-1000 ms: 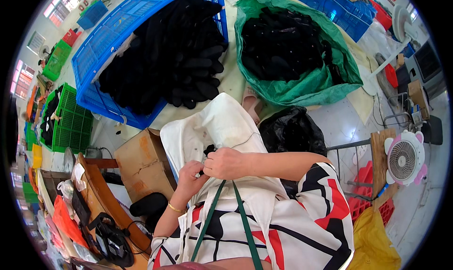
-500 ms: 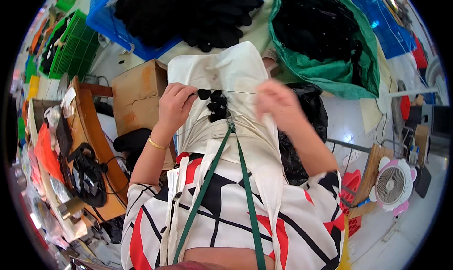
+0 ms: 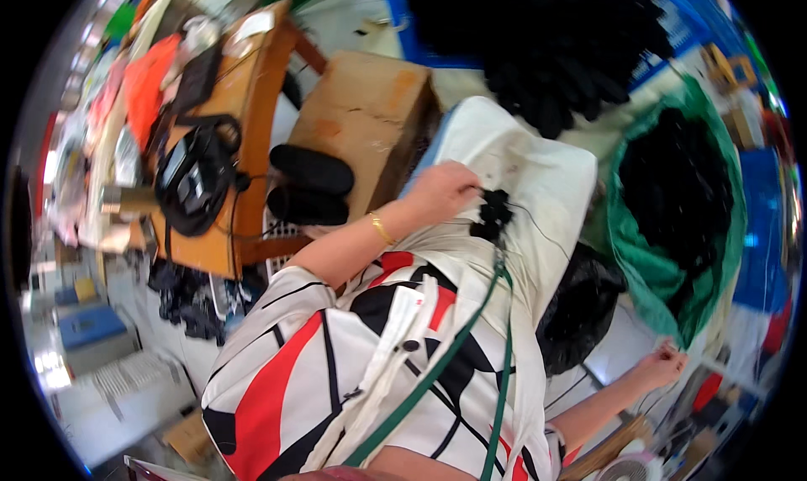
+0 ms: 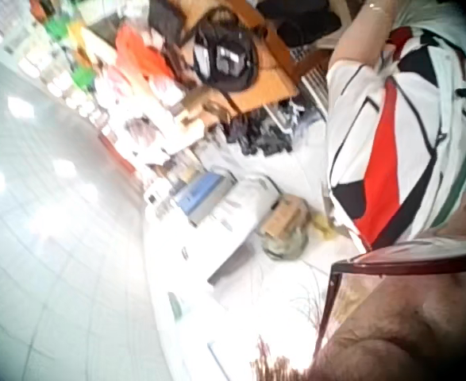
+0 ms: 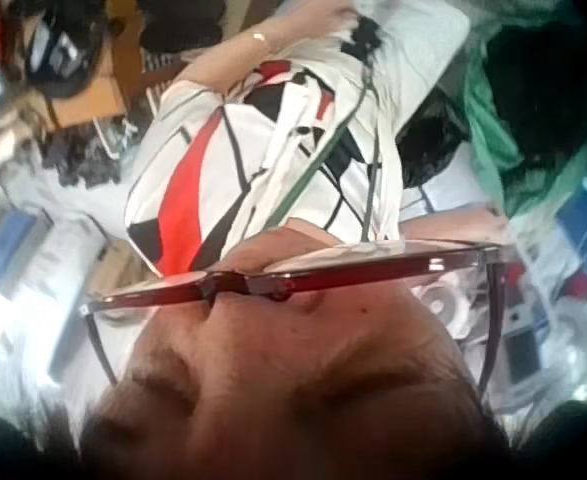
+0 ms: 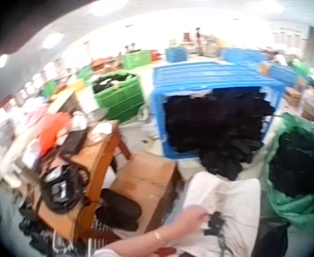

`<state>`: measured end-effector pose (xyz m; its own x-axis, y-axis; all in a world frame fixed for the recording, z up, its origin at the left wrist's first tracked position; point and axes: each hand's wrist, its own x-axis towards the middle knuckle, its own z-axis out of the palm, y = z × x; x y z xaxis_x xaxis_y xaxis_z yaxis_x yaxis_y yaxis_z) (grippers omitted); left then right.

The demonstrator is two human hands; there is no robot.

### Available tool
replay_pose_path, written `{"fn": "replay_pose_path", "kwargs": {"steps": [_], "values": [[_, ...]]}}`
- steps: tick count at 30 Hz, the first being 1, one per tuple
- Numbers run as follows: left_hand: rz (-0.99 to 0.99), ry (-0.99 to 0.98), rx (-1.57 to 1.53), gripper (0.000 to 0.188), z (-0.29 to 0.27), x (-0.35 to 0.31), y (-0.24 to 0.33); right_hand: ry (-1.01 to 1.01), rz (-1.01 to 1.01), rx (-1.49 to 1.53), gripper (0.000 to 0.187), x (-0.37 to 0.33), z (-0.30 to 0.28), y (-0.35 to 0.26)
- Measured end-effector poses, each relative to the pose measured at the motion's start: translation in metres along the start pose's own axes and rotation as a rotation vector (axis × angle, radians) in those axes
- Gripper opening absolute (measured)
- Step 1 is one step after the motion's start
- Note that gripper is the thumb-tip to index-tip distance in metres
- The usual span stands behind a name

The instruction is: The person sits on the floor in a workshop and sews black slipper soles using a needle and thread. They pull the thread through the sole repeatedly to attach or reinforce the material, handling the items one at a time.

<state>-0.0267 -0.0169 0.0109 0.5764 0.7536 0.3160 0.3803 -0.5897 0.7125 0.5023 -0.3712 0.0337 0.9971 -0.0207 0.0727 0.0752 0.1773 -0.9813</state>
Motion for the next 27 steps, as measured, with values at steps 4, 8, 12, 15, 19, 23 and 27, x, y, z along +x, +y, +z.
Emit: {"fn": "replay_pose_path", "kwargs": {"steps": [4, 8, 12, 15, 19, 23, 27], "values": [[-0.118, -0.157, -0.311, 0.015, 0.012, -0.006, 0.017, -0.819, 0.087, -0.391, 0.030, -0.226, 0.153, 0.012], [-0.202, -0.204, -0.448, 0.015, 0.007, -0.013, 0.015, -1.597, -0.544, -0.514, 0.025, -0.334, 0.233, 0.003], [-0.532, 0.153, -0.307, 0.024, -0.035, -0.022, -0.033, -1.570, -0.412, -0.458, 0.018, -0.345, 0.256, 0.019], [-0.726, 0.806, 0.030, 0.045, -0.092, -0.036, -0.115, -1.510, -0.302, -0.480, 0.014, -0.338, 0.258, 0.025], [-1.406, 0.981, 0.656, 0.073, -0.138, -0.123, -0.243, -1.460, -0.052, -0.461, 0.014, -0.338, 0.254, 0.031], [-1.524, 1.164, -0.185, 0.063, -0.142, -0.168, -0.289, -1.433, 0.080, -0.504, 0.018, -0.342, 0.257, 0.032], [-1.248, 0.886, -0.601, 0.045, -0.133, -0.143, -0.253, -1.377, 0.235, -0.376, 0.017, -0.339, 0.258, 0.032]]}}
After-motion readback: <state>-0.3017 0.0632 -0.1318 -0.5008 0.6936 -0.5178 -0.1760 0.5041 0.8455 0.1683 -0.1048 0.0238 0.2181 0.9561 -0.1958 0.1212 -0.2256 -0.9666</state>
